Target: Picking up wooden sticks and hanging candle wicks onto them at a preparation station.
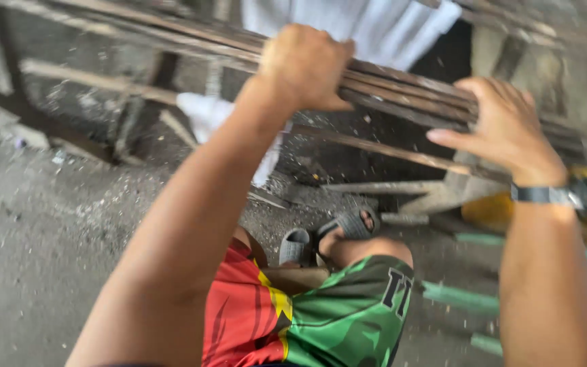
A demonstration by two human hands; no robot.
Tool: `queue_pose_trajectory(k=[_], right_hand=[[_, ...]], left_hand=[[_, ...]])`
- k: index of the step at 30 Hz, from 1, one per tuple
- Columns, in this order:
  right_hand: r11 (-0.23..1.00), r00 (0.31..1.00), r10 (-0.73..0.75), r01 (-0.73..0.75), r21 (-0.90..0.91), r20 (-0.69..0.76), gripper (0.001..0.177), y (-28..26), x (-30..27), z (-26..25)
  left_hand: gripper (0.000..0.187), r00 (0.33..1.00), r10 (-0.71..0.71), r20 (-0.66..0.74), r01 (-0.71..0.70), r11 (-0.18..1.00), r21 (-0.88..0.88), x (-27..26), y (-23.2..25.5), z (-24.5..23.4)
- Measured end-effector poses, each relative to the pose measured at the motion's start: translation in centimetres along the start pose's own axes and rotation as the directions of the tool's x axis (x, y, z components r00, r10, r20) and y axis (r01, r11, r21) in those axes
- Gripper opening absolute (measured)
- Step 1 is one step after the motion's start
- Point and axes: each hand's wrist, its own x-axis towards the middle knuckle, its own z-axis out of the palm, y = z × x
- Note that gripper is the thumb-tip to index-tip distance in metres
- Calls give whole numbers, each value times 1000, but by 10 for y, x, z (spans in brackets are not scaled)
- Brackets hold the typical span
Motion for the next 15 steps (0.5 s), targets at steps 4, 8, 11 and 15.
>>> queue_pose_trajectory(k=[4,8,11,15], right_hand=[[972,1000,11,-11,234,3,66,-21,-14,-6],[896,725,-233,419,147,-648,26,-60,-38,-3],[832,644,-248,524,181,-724,15,-120,-62,-3],[834,695,-157,474,283,-701,23,-152,-69,41]], left_hand=[[85,997,45,55,-39,994,-100,-10,-5,4],[99,991,128,44,-109,949,-297,-22,-10,-10],[79,850,71,-522,-188,967,-175,-49,-9,-13],[38,724,-147,-673,-178,904,-389,-118,-21,-15]])
